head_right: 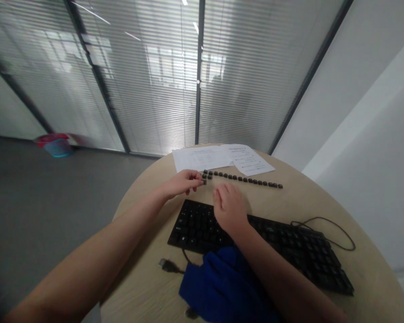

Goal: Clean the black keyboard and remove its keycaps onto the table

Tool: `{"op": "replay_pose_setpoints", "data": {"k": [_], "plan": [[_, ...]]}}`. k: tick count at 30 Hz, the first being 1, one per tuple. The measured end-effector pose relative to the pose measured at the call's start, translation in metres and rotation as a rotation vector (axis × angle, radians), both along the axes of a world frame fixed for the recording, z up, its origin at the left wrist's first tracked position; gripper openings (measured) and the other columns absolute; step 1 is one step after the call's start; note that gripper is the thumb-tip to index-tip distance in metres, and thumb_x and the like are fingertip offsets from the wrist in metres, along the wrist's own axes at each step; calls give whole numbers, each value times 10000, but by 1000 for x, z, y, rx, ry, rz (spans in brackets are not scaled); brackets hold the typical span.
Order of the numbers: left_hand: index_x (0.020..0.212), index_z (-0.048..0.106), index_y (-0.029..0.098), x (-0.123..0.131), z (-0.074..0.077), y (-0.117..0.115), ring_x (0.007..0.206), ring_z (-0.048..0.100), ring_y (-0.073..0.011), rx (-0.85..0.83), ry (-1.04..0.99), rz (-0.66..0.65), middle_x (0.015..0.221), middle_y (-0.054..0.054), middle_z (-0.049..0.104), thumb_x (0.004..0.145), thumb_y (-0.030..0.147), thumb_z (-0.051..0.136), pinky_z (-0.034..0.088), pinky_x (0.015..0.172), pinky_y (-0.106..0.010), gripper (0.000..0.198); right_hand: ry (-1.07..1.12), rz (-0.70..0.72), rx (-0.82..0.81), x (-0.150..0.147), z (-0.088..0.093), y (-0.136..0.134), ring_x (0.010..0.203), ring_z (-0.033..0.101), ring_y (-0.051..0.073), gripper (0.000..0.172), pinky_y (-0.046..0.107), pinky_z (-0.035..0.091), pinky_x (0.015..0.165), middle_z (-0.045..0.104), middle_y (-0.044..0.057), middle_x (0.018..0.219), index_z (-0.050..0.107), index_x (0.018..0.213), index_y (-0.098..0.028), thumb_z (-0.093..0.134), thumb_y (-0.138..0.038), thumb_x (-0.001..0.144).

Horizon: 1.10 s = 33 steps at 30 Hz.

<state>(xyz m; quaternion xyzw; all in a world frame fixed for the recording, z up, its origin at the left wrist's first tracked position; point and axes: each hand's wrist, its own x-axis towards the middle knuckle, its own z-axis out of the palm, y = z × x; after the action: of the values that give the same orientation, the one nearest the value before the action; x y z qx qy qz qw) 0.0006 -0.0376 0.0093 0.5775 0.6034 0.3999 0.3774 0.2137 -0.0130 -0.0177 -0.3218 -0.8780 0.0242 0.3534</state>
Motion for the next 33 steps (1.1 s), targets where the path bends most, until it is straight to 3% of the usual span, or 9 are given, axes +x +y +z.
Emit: {"op": "replay_pose_setpoints", "data": {"k": [4, 7, 9, 13, 19, 24, 28, 33], "plan": [[790, 601, 172, 2, -1, -3, 617, 555, -119, -53, -52, -160, 655, 23, 542, 747, 355, 669, 396, 463, -195, 200, 42, 74, 26, 1, 2, -3, 1068, 573, 272, 273, 406, 433, 927, 649, 141, 1120, 603, 1053, -171, 390, -111, 895], [809, 626, 172, 4, -1, -6, 629, 550, -115, -79, -90, -254, 678, 22, 543, 762, 359, 663, 392, 465, -194, 196, 1, 109, -19, 0, 2, -6, 982, 622, 254, 377, 373, 480, 838, 672, 116, 1080, 598, 1157, -184, 403, -72, 854], [825, 646, 171, 5, 0, -7, 636, 551, -117, -93, -92, -290, 696, 17, 555, 762, 350, 662, 390, 461, -196, 191, -25, 103, -19, 0, 1, -7, 936, 642, 250, 342, 363, 491, 788, 682, 110, 1077, 599, 1189, -187, 440, -131, 892], [805, 659, 171, 7, 2, -8, 630, 548, -116, -90, -70, -332, 694, 17, 563, 753, 328, 664, 387, 459, -196, 166, -47, 121, 5, -1, 1, -8, 940, 657, 245, 246, 354, 495, 804, 711, 95, 1038, 640, 1145, -201, 529, -261, 934], [825, 664, 171, 10, 2, -8, 569, 522, -112, -112, -24, -368, 635, 30, 552, 748, 339, 667, 366, 456, -201, 184, -77, 102, 21, -1, 1, -7, 879, 679, 226, 180, 333, 493, 767, 744, 74, 976, 694, 1043, -202, 580, -258, 916], [781, 640, 185, 6, -3, -5, 545, 477, -114, 18, 90, -321, 614, 44, 528, 811, 407, 599, 340, 489, -222, 228, -81, -14, 20, 6, 14, -3, 735, 673, 207, 207, 320, 482, 693, 754, 64, 897, 723, 1029, -203, 629, -327, 893], [711, 672, 192, -2, -10, -1, 611, 526, -138, 120, 379, -255, 640, 25, 609, 765, 276, 626, 359, 582, -240, 110, -149, -84, -75, 11, 26, 16, 710, 677, 204, 204, 316, 473, 664, 757, 37, 867, 734, 1000, -237, 675, -356, 846], [720, 719, 215, -7, -12, 1, 611, 554, -152, 104, 448, -254, 662, 13, 666, 723, 204, 649, 365, 593, -245, 71, -253, -79, -346, 0, 18, 67, 799, 695, 202, 164, 310, 494, 731, 759, 34, 851, 742, 928, -217, 725, -296, 786]]}}
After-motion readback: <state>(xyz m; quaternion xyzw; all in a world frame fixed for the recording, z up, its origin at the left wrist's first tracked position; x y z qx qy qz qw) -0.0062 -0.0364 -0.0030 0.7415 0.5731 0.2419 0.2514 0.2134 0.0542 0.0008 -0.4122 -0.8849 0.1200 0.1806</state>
